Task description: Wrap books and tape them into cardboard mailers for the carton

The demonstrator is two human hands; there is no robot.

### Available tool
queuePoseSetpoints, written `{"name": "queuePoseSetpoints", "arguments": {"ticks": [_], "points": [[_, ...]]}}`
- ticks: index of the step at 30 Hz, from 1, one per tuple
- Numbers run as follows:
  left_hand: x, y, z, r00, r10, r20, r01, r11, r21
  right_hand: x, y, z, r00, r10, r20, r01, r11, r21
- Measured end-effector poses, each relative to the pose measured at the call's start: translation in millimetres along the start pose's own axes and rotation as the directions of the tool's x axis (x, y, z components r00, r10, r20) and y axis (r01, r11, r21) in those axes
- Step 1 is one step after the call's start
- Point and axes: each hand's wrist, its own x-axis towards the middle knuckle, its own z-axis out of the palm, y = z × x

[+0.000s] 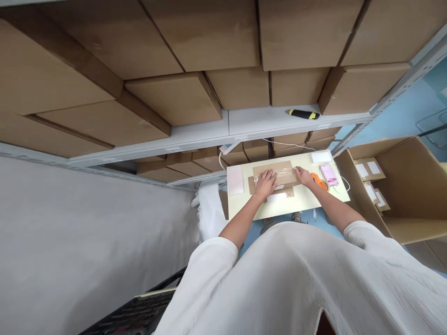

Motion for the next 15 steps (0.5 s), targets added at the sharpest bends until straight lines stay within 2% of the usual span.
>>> {"name": "queuePoseSetpoints", "arguments": {"ticks": [5,9,12,15], "points": [[-1.4,-0.2,1.4,0.998,-0.048,0.032,0.047,0.998,0.036,-30.9,62.1,-21.9,0.997,0.032,-0.074,-0.035,0.998,-0.049],[-0.3,-0.4,1.0,0.996,-0.077,0.036,0.076,0.996,0.049,-51.1,105.2,-41.8,0.979,0.126,-0.159,-0.144,0.984,-0.106],[1.1,0.2,-0.9,0.994,-0.087,0.063,0.079,0.990,0.117,-60.2,120.2,-47.1,0.980,0.175,-0.099,-0.188,0.971,-0.149],[0.7,4.0,-3.4,0.988,-0.108,0.108,0.077,0.962,0.262,-63.7,123.5,-43.1,0.983,0.178,-0.037,-0.182,0.964,-0.195]]}}
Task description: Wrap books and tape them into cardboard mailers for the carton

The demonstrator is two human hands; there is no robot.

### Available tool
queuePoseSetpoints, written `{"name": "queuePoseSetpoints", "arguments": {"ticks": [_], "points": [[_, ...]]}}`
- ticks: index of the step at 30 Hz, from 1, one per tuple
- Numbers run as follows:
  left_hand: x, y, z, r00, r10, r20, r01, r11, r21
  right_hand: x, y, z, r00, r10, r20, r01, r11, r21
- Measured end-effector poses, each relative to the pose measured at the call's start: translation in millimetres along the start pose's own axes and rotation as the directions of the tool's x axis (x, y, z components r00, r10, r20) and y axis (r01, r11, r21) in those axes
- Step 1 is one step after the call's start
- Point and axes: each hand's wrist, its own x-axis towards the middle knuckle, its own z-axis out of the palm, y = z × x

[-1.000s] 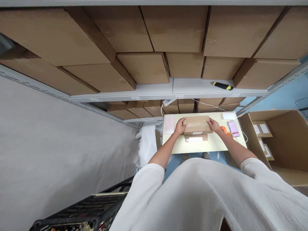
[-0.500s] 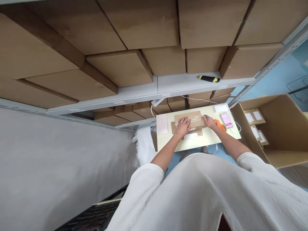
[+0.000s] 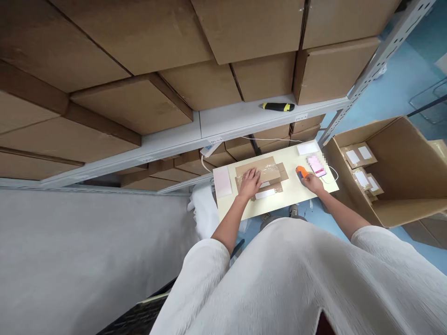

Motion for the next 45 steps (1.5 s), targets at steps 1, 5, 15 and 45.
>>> {"name": "queuePoseSetpoints", "arguments": {"ticks": [1,5,15,45], "points": [[-0.8,1.6,-0.9,1.000,-0.006,0.016,0.005,0.999,0.052,-0.2,-0.4,2.2,1.000,0.001,0.012,-0.001,1.000,-0.013],[-3.3,7.0,-2.5,0.999,-0.026,0.042,0.019,0.987,0.159,1.4,-1.5,10.1,0.998,0.049,0.048,-0.046,0.998,-0.050],[-2.4,5.9,-0.2,0.999,-0.033,0.020,0.030,0.992,0.119,4.3,-0.8,18.7,0.997,0.003,0.080,0.015,0.975,-0.224],[-23.9,-23.9,-9.7,0.996,0.060,-0.071,-0.049,0.988,0.148,39.1,-213.4,-45.2,0.906,-0.417,0.070,0.320,0.785,0.530]]}}
